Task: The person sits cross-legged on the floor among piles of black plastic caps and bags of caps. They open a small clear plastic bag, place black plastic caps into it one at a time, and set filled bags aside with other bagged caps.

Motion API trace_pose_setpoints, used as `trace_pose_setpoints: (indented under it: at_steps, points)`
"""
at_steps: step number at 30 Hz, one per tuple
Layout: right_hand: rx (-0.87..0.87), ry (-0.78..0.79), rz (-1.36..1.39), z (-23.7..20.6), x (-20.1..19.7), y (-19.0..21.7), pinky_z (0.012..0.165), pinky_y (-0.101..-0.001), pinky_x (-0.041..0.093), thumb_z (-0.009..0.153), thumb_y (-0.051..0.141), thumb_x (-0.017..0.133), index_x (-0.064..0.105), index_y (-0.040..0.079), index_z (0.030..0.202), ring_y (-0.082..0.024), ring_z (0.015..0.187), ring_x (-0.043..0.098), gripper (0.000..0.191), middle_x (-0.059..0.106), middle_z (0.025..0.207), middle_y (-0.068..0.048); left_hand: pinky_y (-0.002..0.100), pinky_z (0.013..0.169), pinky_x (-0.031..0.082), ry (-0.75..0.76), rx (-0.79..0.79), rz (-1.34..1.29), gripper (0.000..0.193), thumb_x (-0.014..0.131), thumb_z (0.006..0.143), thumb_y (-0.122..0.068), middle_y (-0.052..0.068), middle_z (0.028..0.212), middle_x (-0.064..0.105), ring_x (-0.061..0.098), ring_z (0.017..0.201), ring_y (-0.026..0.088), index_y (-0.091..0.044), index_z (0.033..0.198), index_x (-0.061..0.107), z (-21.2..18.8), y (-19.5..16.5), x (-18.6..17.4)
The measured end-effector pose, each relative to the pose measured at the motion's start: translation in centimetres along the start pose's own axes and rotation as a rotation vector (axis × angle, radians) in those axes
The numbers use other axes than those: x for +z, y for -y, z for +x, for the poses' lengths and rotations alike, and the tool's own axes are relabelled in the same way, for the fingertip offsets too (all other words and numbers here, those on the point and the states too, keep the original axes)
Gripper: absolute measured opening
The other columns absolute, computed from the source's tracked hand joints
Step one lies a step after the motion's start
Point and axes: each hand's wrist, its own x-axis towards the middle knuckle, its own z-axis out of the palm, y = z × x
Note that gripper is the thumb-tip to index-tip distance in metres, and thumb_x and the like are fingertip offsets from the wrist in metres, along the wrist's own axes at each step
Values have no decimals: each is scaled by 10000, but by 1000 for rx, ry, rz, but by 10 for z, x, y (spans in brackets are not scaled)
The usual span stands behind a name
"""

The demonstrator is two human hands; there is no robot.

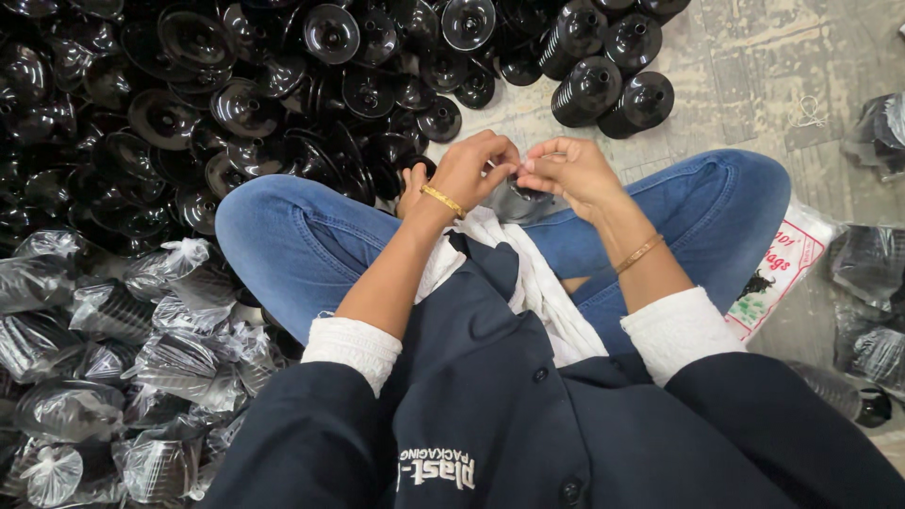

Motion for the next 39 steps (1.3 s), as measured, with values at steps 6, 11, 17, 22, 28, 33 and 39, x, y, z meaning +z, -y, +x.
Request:
trace_pose_setpoints:
  at_steps: [6,11,17,22,28,33,39]
  points:
    - [-52,66,-119,-5,11,-2,787,-284,637,893,-44,687,677,-78,1039,-195,848,764,151,743,958,-137,343,740,579,-55,13,9,138,742,871,-74,85,998,639,708,878,215,-89,1006,714,1,-13,1]
    - [-93,57,-158,-11,11,2,786,-266,631,941,-10,678,709,-86,1027,-162,831,744,119,737,956,-119,305,755,613,-94,-41,-140,128,730,910,-80,75,1021,636,711,915,209,-89,1036,712,2,-7,7]
    - [-17,59,-53,-13,8,5,761,-246,604,971,82,672,719,-58,1069,-143,827,736,177,760,981,-116,300,768,613,-35,-55,-147,173,746,848,-62,74,937,668,742,863,204,-55,1016,706,4,-1,2]
    - [5,52,42,-7,1,1,751,-245,611,966,83,656,718,-37,1046,-155,816,745,156,752,961,-119,319,789,581,-26,9,-18,136,729,870,-31,118,1003,653,712,899,256,-44,997,683,-1,-15,-2]
    - [-40,102,2,2,-8,-9,614,-195,478,945,39,705,716,-7,1011,-92,756,652,82,728,943,-77,364,945,555,57,124,-83,228,711,892,-10,102,1126,705,708,1091,295,-54,1059,563,-4,-17,-6]
    - [-214,99,-130,-6,-7,-10,703,-200,523,891,-35,725,711,-12,1001,-85,819,672,113,740,956,-67,325,903,572,83,-50,-244,337,631,890,-7,57,1048,727,748,1028,206,-59,1194,496,-1,-7,-2]
    - [-609,-34,-547,-27,22,1,766,-293,592,905,-36,695,689,12,992,-157,868,718,100,712,975,-76,305,814,580,101,-94,-194,318,628,934,-68,41,934,743,728,853,155,-72,1251,603,-2,3,-1]
